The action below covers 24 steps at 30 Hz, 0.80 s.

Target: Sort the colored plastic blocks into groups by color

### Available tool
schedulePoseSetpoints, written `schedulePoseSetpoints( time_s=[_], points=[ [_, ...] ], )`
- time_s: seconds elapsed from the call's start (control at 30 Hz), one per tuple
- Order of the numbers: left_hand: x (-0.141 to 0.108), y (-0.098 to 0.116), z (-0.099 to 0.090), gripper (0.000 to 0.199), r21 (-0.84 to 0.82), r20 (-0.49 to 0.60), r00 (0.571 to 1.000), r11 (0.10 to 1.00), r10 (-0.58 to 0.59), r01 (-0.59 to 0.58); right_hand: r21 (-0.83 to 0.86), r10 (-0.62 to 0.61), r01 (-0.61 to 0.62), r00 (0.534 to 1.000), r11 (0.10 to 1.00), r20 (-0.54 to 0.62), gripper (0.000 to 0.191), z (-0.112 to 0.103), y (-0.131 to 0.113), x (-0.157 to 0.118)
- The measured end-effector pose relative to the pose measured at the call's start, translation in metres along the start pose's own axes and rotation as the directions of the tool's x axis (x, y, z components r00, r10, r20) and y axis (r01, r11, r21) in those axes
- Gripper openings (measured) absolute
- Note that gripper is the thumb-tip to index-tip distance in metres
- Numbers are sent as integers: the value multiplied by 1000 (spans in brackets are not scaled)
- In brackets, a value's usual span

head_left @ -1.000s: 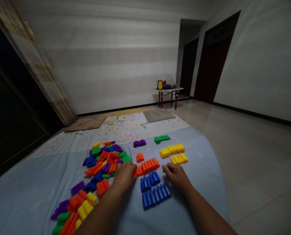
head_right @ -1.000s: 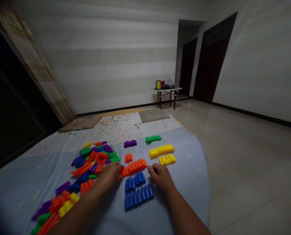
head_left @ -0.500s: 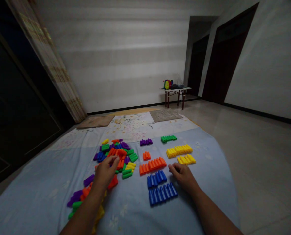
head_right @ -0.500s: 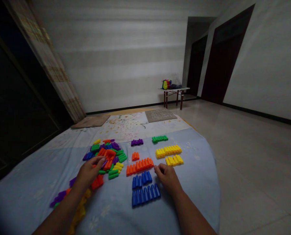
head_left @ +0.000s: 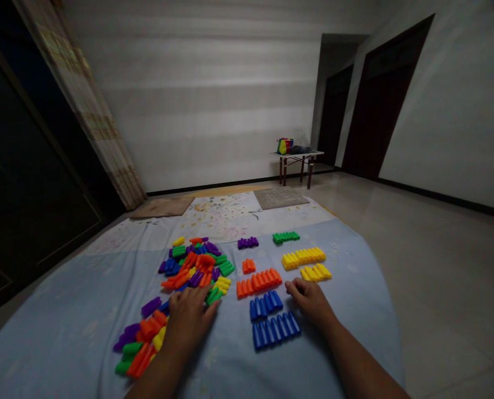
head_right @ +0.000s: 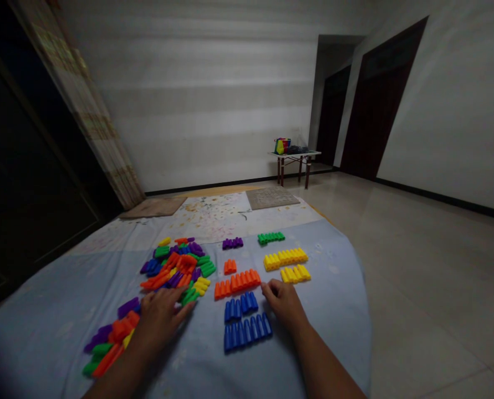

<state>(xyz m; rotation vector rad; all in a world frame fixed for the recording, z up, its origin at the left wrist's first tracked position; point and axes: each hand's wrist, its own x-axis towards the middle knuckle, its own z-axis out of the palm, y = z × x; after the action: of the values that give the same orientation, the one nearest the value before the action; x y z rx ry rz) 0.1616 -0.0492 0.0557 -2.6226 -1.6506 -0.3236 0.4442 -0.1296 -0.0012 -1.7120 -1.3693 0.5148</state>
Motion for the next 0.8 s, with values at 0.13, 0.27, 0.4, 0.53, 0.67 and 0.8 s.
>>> schedulePoseSetpoints(
  time_s=[0.13, 0.27, 0.4, 0.53, 0.67, 0.8],
  points=[
    [-13, 8, -5, 39, -5, 71, 997, 1000, 21, -20, -21, -4, 4, 1000, 1000, 1, 40, -1, 0, 0],
    [-21, 11, -6, 42, 8, 131, 991, 999, 33, -35, -19, -10, 10, 1000, 1000, 3, 40, -1, 1, 1],
    [-21, 0, -3, 48, -39, 164, 983, 997, 79, -74, -18, -6, 5, 1000, 1000, -15, 39, -1, 1, 1],
    [-17, -14, 8, 46, -84, 238, 963, 990, 129, -112, 3, -5, 5, 1000, 1000, -26, 38, -1, -3, 1],
    [-12, -19, 15, 42, -109, 235, 961, 987, 144, -122, 5, 7, -6, 999, 1000, -36, 37, -1, -6, 1],
    [-11, -16, 16, 39, -146, 233, 965, 986, 117, -85, 15, 12, -11, 999, 1000, -35, 36, -1, -7, 1]
  ],
)
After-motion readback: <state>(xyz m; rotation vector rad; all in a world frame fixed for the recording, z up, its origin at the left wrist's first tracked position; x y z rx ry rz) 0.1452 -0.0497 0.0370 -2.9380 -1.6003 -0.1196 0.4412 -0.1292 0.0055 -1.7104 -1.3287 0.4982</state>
